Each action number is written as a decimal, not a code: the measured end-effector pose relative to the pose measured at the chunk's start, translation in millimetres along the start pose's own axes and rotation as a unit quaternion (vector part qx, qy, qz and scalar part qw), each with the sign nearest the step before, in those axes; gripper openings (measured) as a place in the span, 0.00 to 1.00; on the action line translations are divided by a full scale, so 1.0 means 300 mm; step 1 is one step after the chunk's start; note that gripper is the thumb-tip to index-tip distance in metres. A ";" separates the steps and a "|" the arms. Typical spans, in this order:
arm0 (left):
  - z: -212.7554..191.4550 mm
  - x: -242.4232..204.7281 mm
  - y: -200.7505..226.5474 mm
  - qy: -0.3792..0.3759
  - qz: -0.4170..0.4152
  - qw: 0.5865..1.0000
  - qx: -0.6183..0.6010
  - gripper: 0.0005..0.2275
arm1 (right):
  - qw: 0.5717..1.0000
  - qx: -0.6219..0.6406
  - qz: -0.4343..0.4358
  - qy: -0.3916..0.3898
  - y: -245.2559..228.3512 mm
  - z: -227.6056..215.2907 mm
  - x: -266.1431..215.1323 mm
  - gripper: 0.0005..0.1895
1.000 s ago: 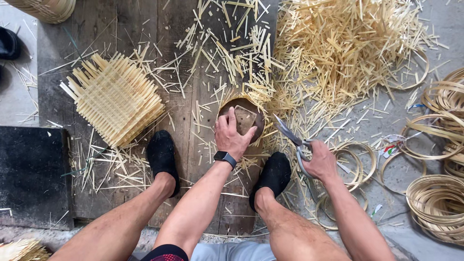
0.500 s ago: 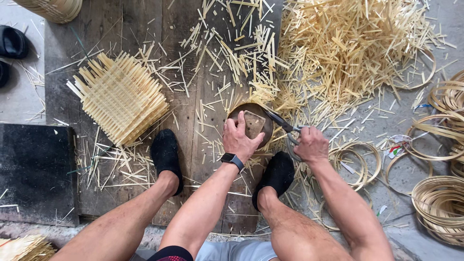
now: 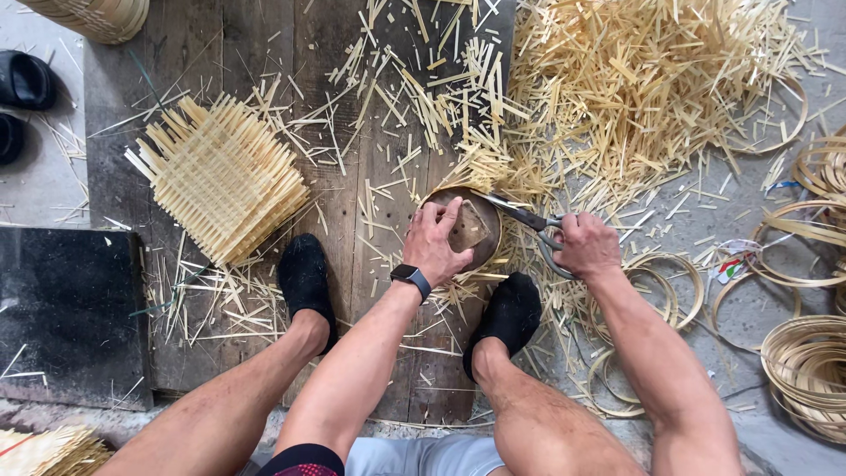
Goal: The person sits on the floor and repeatedly assembles small round bamboo baskets. They place a woven bamboo mat onto a circular wooden mold, press it into shape, and use shears to trim the excess bamboo strips around the edge. The finished baskets are stacked nearby.
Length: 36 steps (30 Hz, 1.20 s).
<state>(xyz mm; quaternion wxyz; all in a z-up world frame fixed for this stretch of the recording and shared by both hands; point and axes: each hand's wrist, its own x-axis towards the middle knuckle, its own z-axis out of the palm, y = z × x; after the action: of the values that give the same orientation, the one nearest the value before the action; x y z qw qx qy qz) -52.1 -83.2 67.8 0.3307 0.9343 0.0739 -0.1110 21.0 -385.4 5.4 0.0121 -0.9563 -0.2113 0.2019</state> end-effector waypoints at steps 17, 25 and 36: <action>0.014 -0.020 0.114 0.074 -0.161 0.984 -0.032 0.51 | 0.995 0.005 -0.042 0.093 -0.064 -0.050 0.007 0.31; -0.010 -0.011 0.088 0.042 -0.047 0.998 0.019 0.52 | 0.998 -0.019 -0.040 0.048 -0.063 0.047 0.060 0.16; -0.018 -0.026 0.046 0.003 -0.005 1.000 -0.013 0.50 | 0.996 -0.041 -0.056 0.052 -0.128 -0.038 0.080 0.30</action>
<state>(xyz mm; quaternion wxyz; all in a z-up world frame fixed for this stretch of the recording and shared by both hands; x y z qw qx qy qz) -55.8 -90.8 82.2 0.3416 0.9300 0.0810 -0.1086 30.0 -339.8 10.8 -0.0046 -0.9519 -0.2715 0.1419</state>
